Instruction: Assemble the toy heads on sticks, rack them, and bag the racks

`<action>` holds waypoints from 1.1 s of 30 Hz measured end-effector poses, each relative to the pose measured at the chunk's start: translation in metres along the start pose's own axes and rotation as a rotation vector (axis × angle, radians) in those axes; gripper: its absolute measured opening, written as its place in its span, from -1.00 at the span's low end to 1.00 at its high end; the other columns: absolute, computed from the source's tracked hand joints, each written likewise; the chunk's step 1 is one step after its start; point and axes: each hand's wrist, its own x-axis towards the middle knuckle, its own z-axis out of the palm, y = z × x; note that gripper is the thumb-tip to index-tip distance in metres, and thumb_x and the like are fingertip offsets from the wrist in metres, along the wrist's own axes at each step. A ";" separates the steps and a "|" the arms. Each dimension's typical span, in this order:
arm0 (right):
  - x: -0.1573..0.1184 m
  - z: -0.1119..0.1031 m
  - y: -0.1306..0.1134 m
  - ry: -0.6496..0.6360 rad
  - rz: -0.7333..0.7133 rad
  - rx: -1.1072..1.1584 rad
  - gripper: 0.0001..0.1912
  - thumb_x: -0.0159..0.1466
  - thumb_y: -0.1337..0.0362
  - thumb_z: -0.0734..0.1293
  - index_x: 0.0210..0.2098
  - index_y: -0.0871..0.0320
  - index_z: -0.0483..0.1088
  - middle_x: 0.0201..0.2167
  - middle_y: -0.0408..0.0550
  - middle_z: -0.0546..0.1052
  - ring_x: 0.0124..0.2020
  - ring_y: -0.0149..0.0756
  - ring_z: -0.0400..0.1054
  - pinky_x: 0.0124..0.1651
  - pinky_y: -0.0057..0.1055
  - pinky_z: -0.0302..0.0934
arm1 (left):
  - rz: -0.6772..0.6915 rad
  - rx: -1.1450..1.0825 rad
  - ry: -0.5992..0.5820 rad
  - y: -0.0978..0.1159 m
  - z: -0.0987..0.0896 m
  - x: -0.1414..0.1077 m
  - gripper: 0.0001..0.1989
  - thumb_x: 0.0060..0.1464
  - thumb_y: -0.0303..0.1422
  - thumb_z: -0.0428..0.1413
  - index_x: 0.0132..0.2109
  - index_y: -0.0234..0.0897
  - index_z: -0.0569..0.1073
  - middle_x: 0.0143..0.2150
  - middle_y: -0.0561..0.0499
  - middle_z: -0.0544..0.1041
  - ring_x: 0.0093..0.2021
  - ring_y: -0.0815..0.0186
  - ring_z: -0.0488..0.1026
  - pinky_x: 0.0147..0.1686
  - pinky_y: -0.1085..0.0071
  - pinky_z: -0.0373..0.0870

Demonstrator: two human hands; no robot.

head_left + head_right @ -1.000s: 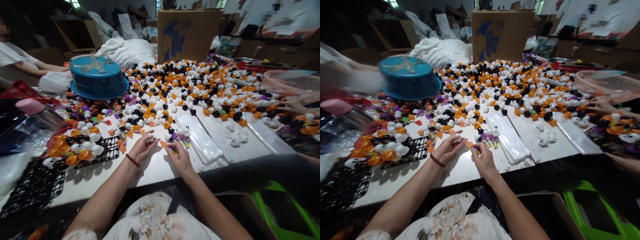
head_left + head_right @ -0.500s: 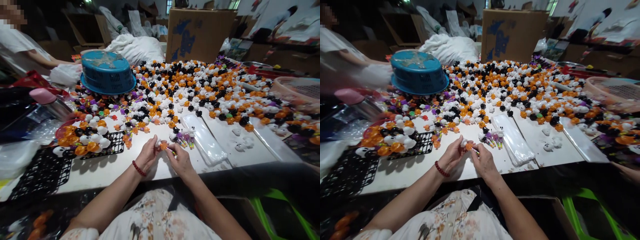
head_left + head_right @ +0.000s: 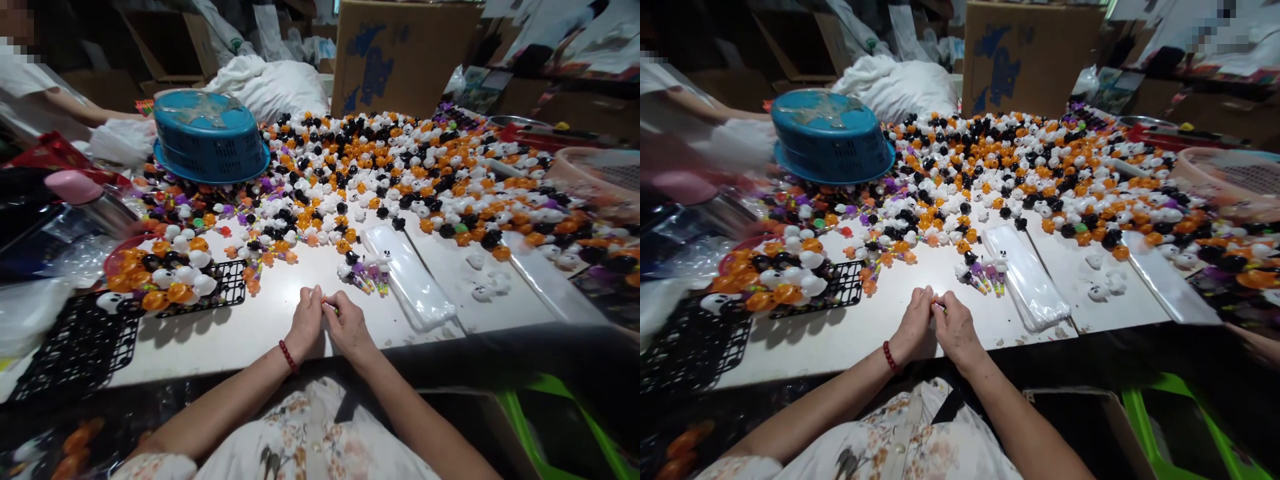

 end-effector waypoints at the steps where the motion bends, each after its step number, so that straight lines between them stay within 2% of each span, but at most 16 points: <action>1: 0.001 -0.001 0.002 -0.010 0.009 0.021 -0.85 0.34 0.22 0.23 -0.29 0.13 0.38 -0.36 -0.08 0.55 -0.35 -0.28 0.44 -0.27 -0.39 0.28 | 0.014 0.027 -0.022 0.001 -0.001 0.000 -0.65 0.31 -0.01 -0.12 -0.25 -0.19 0.23 -0.39 0.09 0.33 -0.38 0.32 0.31 -0.31 0.38 0.28; 3: 0.007 -0.009 0.008 0.002 0.019 0.058 -0.83 0.34 0.18 0.25 -0.27 0.12 0.40 -0.35 -0.09 0.56 -0.32 -0.27 0.45 -0.26 -0.39 0.30 | 0.061 0.080 -0.069 0.006 -0.005 0.004 -0.62 0.33 0.00 -0.20 -0.26 -0.19 0.22 -0.42 0.09 0.32 -0.40 0.32 0.31 -0.31 0.37 0.29; 5: 0.017 -0.022 0.016 0.085 -0.014 0.013 -0.80 0.36 0.15 0.25 -0.23 0.13 0.42 -0.33 -0.06 0.57 -0.27 -0.24 0.45 -0.20 -0.34 0.32 | 0.142 0.162 -0.071 0.015 -0.013 0.017 -0.65 0.36 -0.08 -0.23 -0.24 -0.19 0.26 -0.40 0.07 0.34 -0.37 0.29 0.34 -0.26 0.34 0.31; 7: 0.029 -0.036 0.024 0.216 -0.109 -0.155 -0.78 0.37 0.16 0.24 -0.19 0.15 0.44 -0.25 0.03 0.57 -0.17 -0.16 0.42 -0.06 -0.20 0.31 | 0.259 0.323 0.022 0.022 -0.025 0.040 -0.80 0.33 -0.24 -0.14 -0.11 -0.21 0.32 -0.24 -0.02 0.40 -0.25 0.24 0.38 -0.14 0.30 0.32; 8: 0.035 -0.042 0.027 0.276 -0.164 -0.259 -0.77 0.37 0.17 0.24 -0.17 0.17 0.46 -0.18 0.09 0.56 -0.10 -0.10 0.40 0.02 -0.10 0.27 | 0.320 0.428 0.085 0.024 -0.031 0.053 -0.82 0.28 -0.34 -0.08 -0.02 -0.22 0.33 -0.13 -0.08 0.40 -0.15 0.20 0.39 -0.07 0.27 0.31; 9: 0.040 -0.045 0.030 0.320 -0.217 -0.353 -0.76 0.36 0.19 0.25 -0.14 0.19 0.47 -0.11 0.16 0.54 -0.03 -0.04 0.37 0.09 -0.01 0.23 | 0.371 0.534 0.138 0.025 -0.038 0.067 -0.74 0.22 -0.42 -0.03 0.04 -0.24 0.33 -0.03 -0.14 0.37 -0.05 0.15 0.37 0.00 0.23 0.29; 11: 0.045 -0.043 0.032 0.349 -0.305 -0.444 -0.74 0.36 0.23 0.25 -0.08 0.24 0.47 -0.03 0.24 0.50 0.06 0.03 0.32 0.16 0.07 0.18 | 0.418 0.662 0.178 0.026 -0.049 0.092 -0.69 0.13 -0.50 0.02 0.04 -0.27 0.37 0.03 -0.20 0.34 0.05 0.07 0.32 0.08 0.16 0.24; 14: 0.044 -0.022 0.031 0.277 -0.382 -0.345 -0.69 0.39 0.28 0.21 0.05 0.27 0.41 -0.04 0.24 0.52 0.03 -0.04 0.38 0.13 -0.02 0.29 | 0.425 0.656 0.155 0.025 -0.056 0.109 -0.80 0.11 -0.52 0.04 -0.10 -0.28 0.42 -0.11 -0.14 0.39 0.00 0.09 0.34 0.08 0.14 0.24; 18: 0.041 0.014 0.029 0.137 -0.312 -0.186 -0.50 0.39 0.30 0.17 0.31 0.22 0.18 0.13 0.22 0.46 0.13 -0.09 0.37 0.15 -0.07 0.33 | 0.438 0.561 0.105 0.024 -0.039 0.086 -0.90 0.21 -0.37 0.03 -0.14 -0.24 0.41 -0.24 -0.03 0.44 -0.22 0.25 0.40 -0.15 0.32 0.36; 21: 0.047 0.026 0.032 0.082 -0.262 -0.124 -0.41 0.37 0.35 0.12 0.38 0.20 0.08 0.23 0.21 0.38 0.22 -0.11 0.31 0.23 -0.06 0.28 | 0.446 0.469 -0.022 0.024 -0.021 0.065 -0.74 0.32 -0.20 -0.09 -0.17 -0.22 0.41 -0.34 0.03 0.48 -0.38 0.32 0.41 -0.34 0.41 0.37; 23: 0.052 0.027 0.037 0.096 -0.234 -0.105 -0.41 0.36 0.35 0.10 0.37 0.23 0.11 0.21 0.21 0.40 0.20 -0.11 0.33 0.23 -0.06 0.28 | 0.451 0.476 -0.019 0.026 -0.014 0.067 -0.65 0.37 -0.21 -0.22 -0.14 -0.24 0.41 -0.30 -0.01 0.49 -0.34 0.31 0.43 -0.30 0.40 0.38; 26: 0.054 0.025 0.043 0.092 -0.168 -0.086 -0.45 0.37 0.26 0.13 0.32 0.24 0.21 0.17 0.23 0.44 0.17 -0.05 0.38 0.19 -0.03 0.30 | 0.463 0.592 0.076 0.036 -0.011 0.098 -0.68 0.36 -0.31 -0.21 -0.04 -0.29 0.40 -0.11 -0.12 0.48 -0.12 0.24 0.44 -0.09 0.31 0.38; 29: 0.047 0.022 0.044 0.027 -0.076 -0.080 -0.46 0.37 0.20 0.14 0.27 0.29 0.27 0.13 0.27 0.48 0.13 0.01 0.41 0.16 -0.01 0.31 | 0.502 0.724 0.049 0.050 -0.008 0.142 -0.73 0.29 -0.31 -0.03 0.04 -0.28 0.43 0.05 -0.17 0.43 0.06 0.16 0.37 0.09 0.25 0.29; 33: 0.034 0.017 0.041 -0.029 -0.003 -0.094 -0.47 0.38 0.18 0.13 0.24 0.32 0.31 0.12 0.29 0.49 0.12 0.01 0.42 0.17 -0.03 0.30 | 0.499 0.916 -0.075 0.063 0.007 0.180 -0.83 0.17 -0.30 0.11 -0.18 -0.27 0.54 -0.08 -0.18 0.48 0.06 0.07 0.38 0.08 0.21 0.29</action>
